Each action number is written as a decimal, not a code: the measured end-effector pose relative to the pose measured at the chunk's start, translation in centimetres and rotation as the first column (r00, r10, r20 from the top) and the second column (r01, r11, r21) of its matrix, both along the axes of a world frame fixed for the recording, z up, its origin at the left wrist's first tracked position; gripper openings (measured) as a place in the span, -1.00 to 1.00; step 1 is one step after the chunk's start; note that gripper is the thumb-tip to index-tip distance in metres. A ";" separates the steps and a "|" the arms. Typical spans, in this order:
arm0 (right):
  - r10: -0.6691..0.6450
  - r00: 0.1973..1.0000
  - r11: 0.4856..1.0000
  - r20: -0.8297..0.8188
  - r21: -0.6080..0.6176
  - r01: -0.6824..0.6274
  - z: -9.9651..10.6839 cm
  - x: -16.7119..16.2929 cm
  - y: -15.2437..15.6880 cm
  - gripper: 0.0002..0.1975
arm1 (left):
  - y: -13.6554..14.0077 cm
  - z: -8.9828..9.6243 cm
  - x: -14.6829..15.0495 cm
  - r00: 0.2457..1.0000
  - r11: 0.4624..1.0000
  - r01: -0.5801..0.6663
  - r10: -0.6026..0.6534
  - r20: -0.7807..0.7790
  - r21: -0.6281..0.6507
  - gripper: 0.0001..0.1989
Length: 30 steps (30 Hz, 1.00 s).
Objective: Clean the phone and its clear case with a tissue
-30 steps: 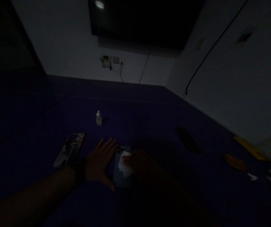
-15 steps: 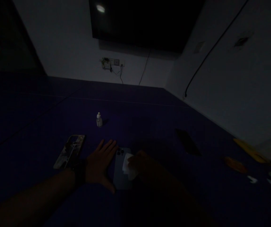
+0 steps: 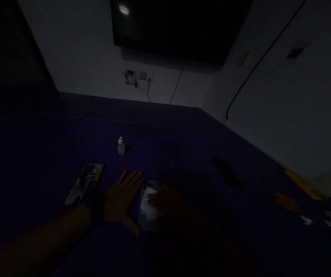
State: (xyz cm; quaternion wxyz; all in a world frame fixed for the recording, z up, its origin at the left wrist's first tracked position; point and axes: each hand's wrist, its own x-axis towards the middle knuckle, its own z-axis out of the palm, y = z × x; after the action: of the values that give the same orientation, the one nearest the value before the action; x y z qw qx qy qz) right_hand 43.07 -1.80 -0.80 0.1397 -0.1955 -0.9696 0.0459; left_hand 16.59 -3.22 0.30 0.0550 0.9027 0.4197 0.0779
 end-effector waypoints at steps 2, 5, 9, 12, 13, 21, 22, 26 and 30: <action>-0.009 1.000 1.000 0.015 -0.015 0.009 -0.3 -0.1 0.0 -0.48 | 0.0 0.1 0.0 1.000 1.000 -0.003 0.003 0.000 0.007 0.37; -0.041 0.999 0.999 -0.029 -0.021 0.041 0.0 0.1 0.1 -0.52 | -0.1 0.0 0.1 1.000 1.000 0.010 -0.010 0.000 -0.008 0.37; -0.028 0.997 0.999 -0.073 -0.026 0.026 0.3 0.7 0.4 -0.60 | -0.1 -0.1 0.1 1.000 1.000 -0.017 0.017 0.012 0.012 0.38; 0.051 0.998 0.998 -0.042 -0.040 -0.053 -0.1 0.0 0.2 -0.52 | 0.0 0.0 0.0 1.000 1.000 0.002 -0.002 0.006 0.003 0.38; 0.056 0.998 0.997 -0.027 -0.049 -0.057 -0.1 -0.4 0.1 -0.50 | 0.0 0.0 0.0 1.000 1.000 0.012 -0.012 0.001 -0.007 0.37; -0.030 0.993 1.000 -0.110 -0.007 0.030 0.0 1.1 0.5 -0.58 | -0.2 -0.4 0.1 1.000 0.999 -0.012 0.012 0.016 0.040 0.34; 0.009 0.992 1.000 -0.122 -0.006 -0.009 -0.1 1.2 0.5 -0.59 | -0.2 -0.5 0.1 1.000 0.999 -0.011 0.010 0.014 0.045 0.34; 0.025 0.999 0.999 -0.048 -0.035 -0.026 0.2 0.0 0.0 -0.50 | 0.0 -0.5 -0.1 1.000 0.999 0.011 -0.011 0.008 0.040 0.33; -0.075 0.997 0.997 -0.004 -0.017 0.075 1.6 -0.3 0.1 -0.52 | 0.0 -0.5 -0.1 1.000 1.000 0.003 -0.004 0.009 0.023 0.34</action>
State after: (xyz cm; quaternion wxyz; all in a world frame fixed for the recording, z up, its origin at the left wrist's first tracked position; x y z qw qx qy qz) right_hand 42.77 -1.75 0.78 0.1419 -0.2326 -0.9609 0.0493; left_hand 16.53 -3.23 -0.21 0.0466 0.9036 0.4170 0.0866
